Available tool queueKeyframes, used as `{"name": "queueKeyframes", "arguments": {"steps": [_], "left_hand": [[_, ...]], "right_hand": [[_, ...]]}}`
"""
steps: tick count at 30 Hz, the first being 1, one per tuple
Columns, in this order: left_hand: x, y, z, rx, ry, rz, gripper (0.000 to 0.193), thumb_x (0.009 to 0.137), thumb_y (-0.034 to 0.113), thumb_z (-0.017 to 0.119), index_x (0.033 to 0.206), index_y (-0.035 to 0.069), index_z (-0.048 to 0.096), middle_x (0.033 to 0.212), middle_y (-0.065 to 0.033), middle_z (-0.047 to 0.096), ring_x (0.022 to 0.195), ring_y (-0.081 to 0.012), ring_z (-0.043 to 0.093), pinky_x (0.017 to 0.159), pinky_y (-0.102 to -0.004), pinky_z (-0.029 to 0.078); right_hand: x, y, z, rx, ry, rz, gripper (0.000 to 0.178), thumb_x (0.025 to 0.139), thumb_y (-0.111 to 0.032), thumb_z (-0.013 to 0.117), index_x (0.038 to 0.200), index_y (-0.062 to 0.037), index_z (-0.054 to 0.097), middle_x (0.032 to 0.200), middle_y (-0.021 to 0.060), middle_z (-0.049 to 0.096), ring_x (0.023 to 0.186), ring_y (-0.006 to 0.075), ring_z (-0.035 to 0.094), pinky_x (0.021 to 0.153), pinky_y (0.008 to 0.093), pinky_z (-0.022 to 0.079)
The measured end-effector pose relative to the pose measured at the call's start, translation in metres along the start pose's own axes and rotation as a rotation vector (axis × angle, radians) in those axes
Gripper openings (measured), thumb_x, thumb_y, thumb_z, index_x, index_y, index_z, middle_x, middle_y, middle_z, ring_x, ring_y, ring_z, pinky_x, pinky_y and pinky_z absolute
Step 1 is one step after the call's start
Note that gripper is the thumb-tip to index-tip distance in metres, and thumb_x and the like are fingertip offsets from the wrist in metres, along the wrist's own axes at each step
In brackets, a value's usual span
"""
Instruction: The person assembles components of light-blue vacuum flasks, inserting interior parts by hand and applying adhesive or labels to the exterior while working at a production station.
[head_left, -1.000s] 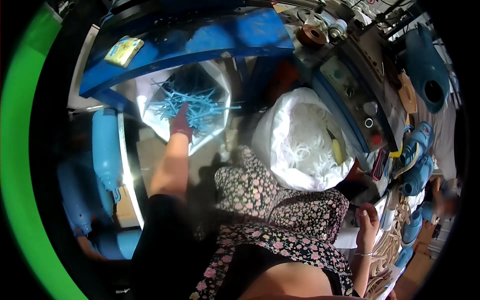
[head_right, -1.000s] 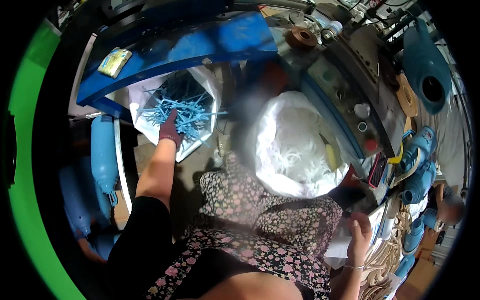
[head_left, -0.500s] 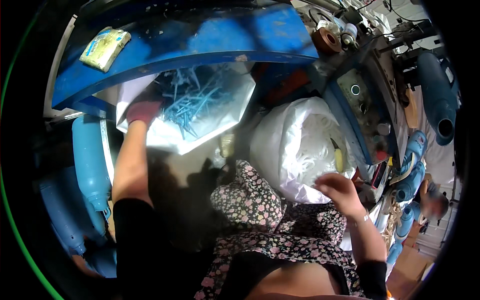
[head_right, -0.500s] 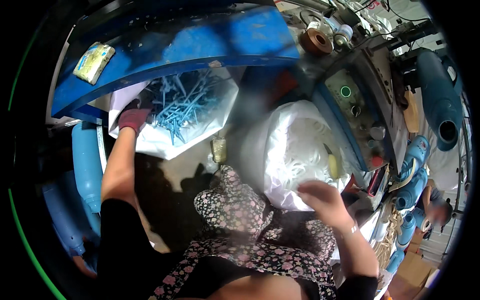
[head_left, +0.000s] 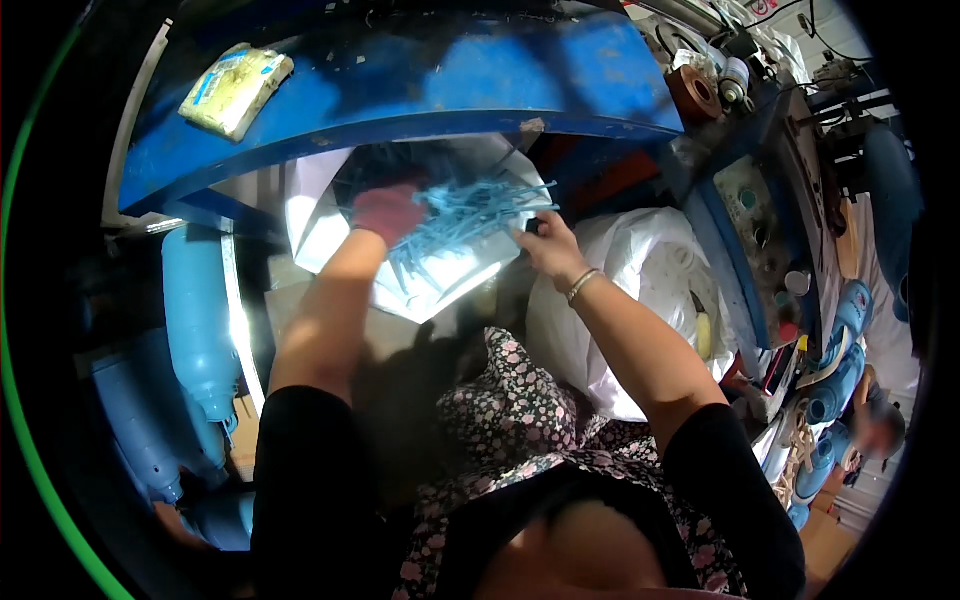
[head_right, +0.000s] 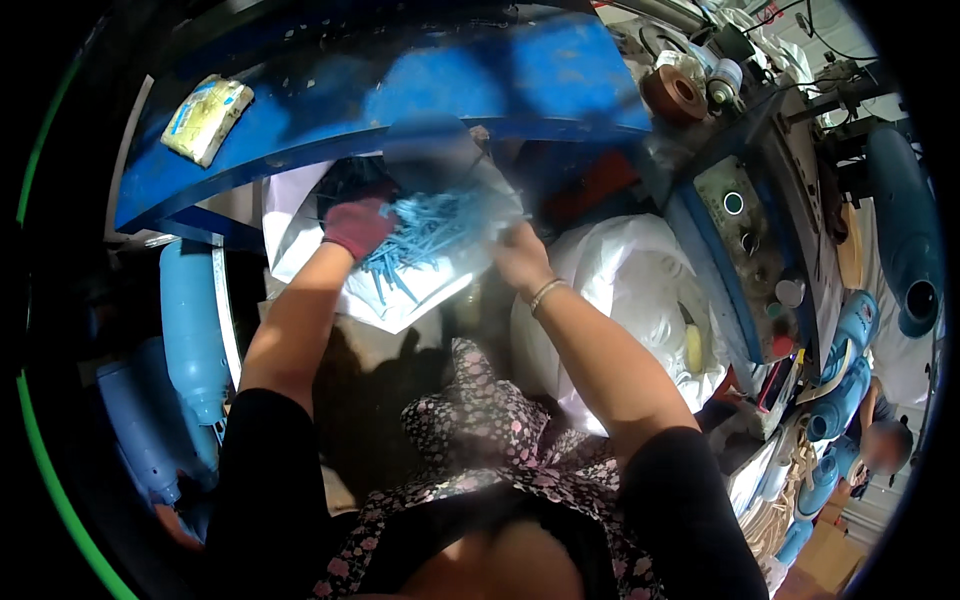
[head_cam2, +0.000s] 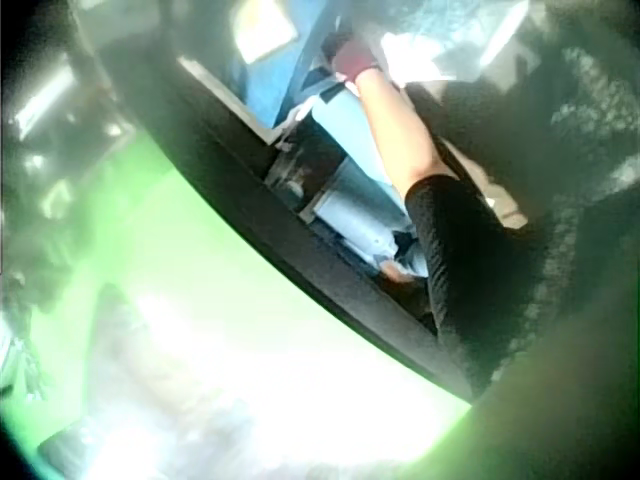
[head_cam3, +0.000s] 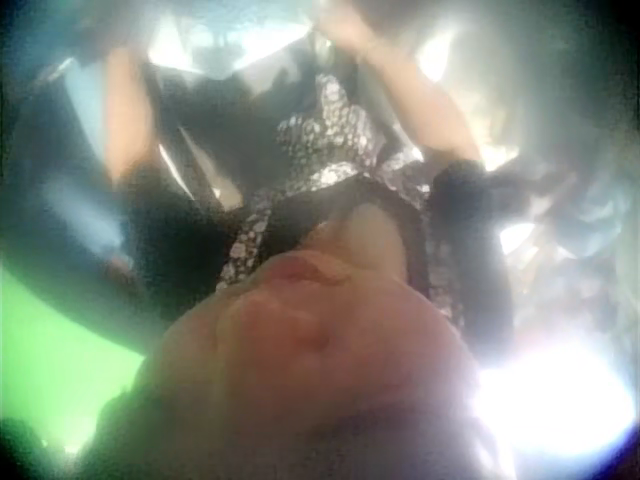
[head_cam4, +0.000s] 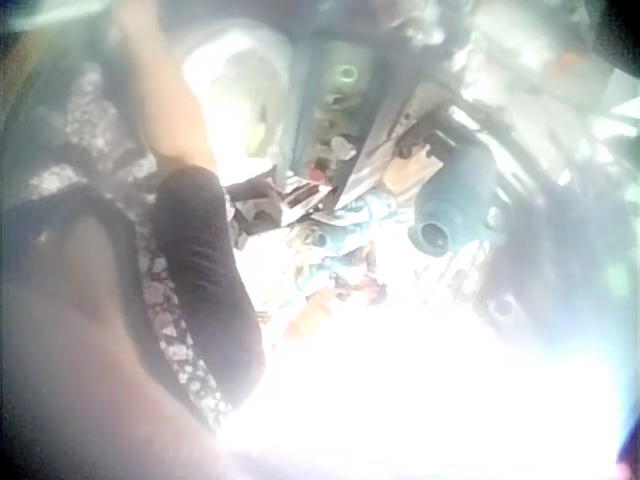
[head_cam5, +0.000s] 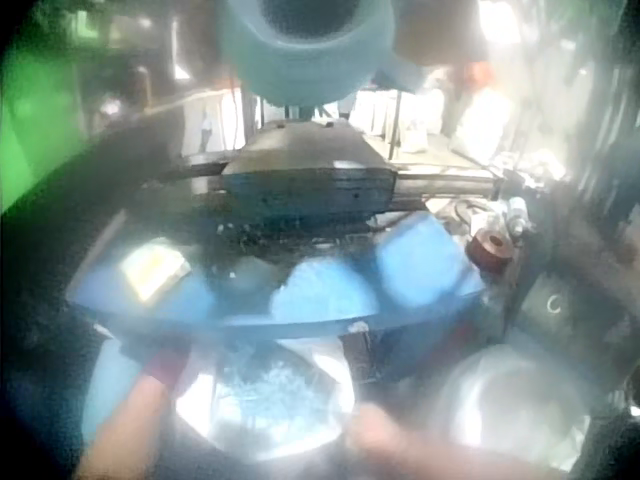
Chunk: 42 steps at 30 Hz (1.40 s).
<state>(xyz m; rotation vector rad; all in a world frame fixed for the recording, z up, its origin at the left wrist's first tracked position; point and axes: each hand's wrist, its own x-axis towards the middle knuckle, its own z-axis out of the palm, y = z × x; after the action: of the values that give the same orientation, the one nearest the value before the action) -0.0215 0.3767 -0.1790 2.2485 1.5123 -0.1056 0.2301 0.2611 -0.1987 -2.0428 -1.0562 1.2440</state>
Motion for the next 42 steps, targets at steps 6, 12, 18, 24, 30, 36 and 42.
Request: {"name": "queueKeyframes", "arguments": {"steps": [6,12,18,24,30,36,42], "left_hand": [[-0.026,-0.094,-0.051,0.159,-0.031,-0.239,0.096,0.073,0.067,0.063,0.141,0.003,0.040,0.137,-0.0237,0.048,0.127,-0.0364,0.046,0.107,-0.0398,0.035],[-0.044,-0.016,-0.047,-0.108,0.087,-0.154,0.099,0.073,0.070,0.061,0.142,0.002,0.039,0.140,-0.0238,0.046,0.129,-0.0367,0.045,0.109,-0.0400,0.033],[-0.022,0.048,-0.009,-0.082,0.040,-0.020,0.082,0.077,0.062,0.056,0.137,0.007,0.044,0.136,-0.0212,0.049,0.124,-0.0356,0.049,0.105,-0.0404,0.036],[-0.005,-0.005,-0.010,0.168,-0.028,-0.034,0.058,0.082,0.047,0.051,0.128,0.013,0.054,0.128,-0.0173,0.056,0.115,-0.0339,0.056,0.098,-0.0407,0.043],[-0.047,-0.106,-0.067,0.310,0.014,-0.258,0.041,0.084,0.034,0.049,0.121,0.020,0.062,0.123,-0.0126,0.062,0.109,-0.0319,0.061,0.093,-0.0407,0.048],[-0.097,-0.067,-0.079,0.003,0.533,-0.078,0.033,0.082,0.019,0.050,0.113,0.015,0.063,0.115,-0.0125,0.062,0.108,-0.0319,0.059,0.093,-0.0397,0.047],[-0.057,-0.008,-0.007,-0.091,0.520,0.050,0.029,0.082,0.011,0.051,0.108,0.013,0.062,0.111,-0.0122,0.061,0.111,-0.0305,0.055,0.094,-0.0392,0.047]], "right_hand": [[-0.014,-0.005,0.014,-0.010,-0.288,0.232,0.036,0.088,-0.031,0.066,0.105,0.0006,0.062,0.082,0.0049,0.062,0.070,0.0140,0.055,0.061,0.0294,0.047],[-0.025,-0.034,0.028,0.072,-0.286,-0.115,0.037,0.089,-0.031,0.062,0.090,0.0059,0.065,0.076,0.0132,0.066,0.067,0.0210,0.062,0.066,0.0334,0.050],[-0.048,-0.036,-0.001,0.036,-0.371,-0.067,0.035,0.089,-0.030,0.064,0.088,0.0048,0.067,0.077,0.0146,0.068,0.068,0.0191,0.065,0.064,0.0328,0.050],[-0.060,-0.041,-0.012,0.062,-0.380,-0.012,0.034,0.091,-0.028,0.062,0.095,0.0053,0.067,0.079,0.0110,0.067,0.069,0.0161,0.061,0.065,0.0303,0.050],[-0.058,-0.037,-0.018,0.134,-0.378,0.066,0.031,0.092,-0.027,0.061,0.099,0.0023,0.067,0.084,0.0067,0.066,0.072,0.0105,0.058,0.067,0.0239,0.046],[-0.065,-0.046,-0.002,0.149,-0.334,-0.018,0.031,0.092,-0.029,0.060,0.095,0.0019,0.066,0.080,0.0086,0.068,0.067,0.0124,0.060,0.062,0.0247,0.048],[-0.071,-0.069,-0.010,0.251,-0.260,0.050,0.035,0.092,-0.034,0.061,0.086,0.0009,0.062,0.080,0.0098,0.069,0.070,0.0144,0.061,0.065,0.0268,0.047]]}}
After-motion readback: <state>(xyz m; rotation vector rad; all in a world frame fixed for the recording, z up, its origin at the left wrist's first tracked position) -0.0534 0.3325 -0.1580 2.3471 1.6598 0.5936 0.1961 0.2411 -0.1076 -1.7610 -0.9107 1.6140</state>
